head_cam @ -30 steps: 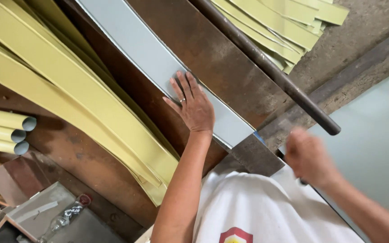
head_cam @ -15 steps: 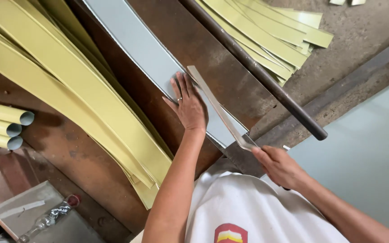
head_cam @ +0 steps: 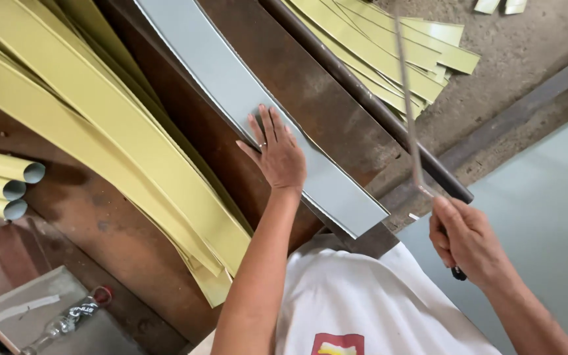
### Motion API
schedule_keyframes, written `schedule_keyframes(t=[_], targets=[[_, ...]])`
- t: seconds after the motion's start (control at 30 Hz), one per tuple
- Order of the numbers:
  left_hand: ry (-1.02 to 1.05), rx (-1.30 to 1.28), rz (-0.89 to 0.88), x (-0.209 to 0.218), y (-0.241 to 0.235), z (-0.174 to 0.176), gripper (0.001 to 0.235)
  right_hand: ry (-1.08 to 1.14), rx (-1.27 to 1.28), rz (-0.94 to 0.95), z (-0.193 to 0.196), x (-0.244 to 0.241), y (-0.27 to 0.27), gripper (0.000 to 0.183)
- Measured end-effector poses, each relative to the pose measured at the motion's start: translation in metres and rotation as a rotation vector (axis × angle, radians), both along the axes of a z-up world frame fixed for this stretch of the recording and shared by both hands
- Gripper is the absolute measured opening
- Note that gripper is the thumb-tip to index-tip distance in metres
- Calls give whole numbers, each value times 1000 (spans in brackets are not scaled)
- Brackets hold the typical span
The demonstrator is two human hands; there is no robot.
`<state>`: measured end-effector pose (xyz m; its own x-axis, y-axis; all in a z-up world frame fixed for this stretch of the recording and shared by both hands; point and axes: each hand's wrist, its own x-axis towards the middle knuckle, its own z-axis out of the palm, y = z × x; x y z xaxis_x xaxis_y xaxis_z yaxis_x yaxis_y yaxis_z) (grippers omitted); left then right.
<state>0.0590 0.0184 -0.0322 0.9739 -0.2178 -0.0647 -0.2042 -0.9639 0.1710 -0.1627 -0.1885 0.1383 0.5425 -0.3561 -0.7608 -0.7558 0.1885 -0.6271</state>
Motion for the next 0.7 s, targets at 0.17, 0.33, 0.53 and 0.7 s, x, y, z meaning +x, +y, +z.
schedule_keyframes(t=[0.17,0.33,0.53,0.7], targets=[[-95,-13,-7,2,-1,-3,54,297,45,198,-14,10,36,44],[4,32,21,4,1,-2,51,328,171,177,-14,17,2,62],[-74,-3,-18,4,2,-9,54,433,174,442,-31,20,1,59],[-73,-5,-14,2,6,-8,56,-1,195,-43,-30,44,-21,54]])
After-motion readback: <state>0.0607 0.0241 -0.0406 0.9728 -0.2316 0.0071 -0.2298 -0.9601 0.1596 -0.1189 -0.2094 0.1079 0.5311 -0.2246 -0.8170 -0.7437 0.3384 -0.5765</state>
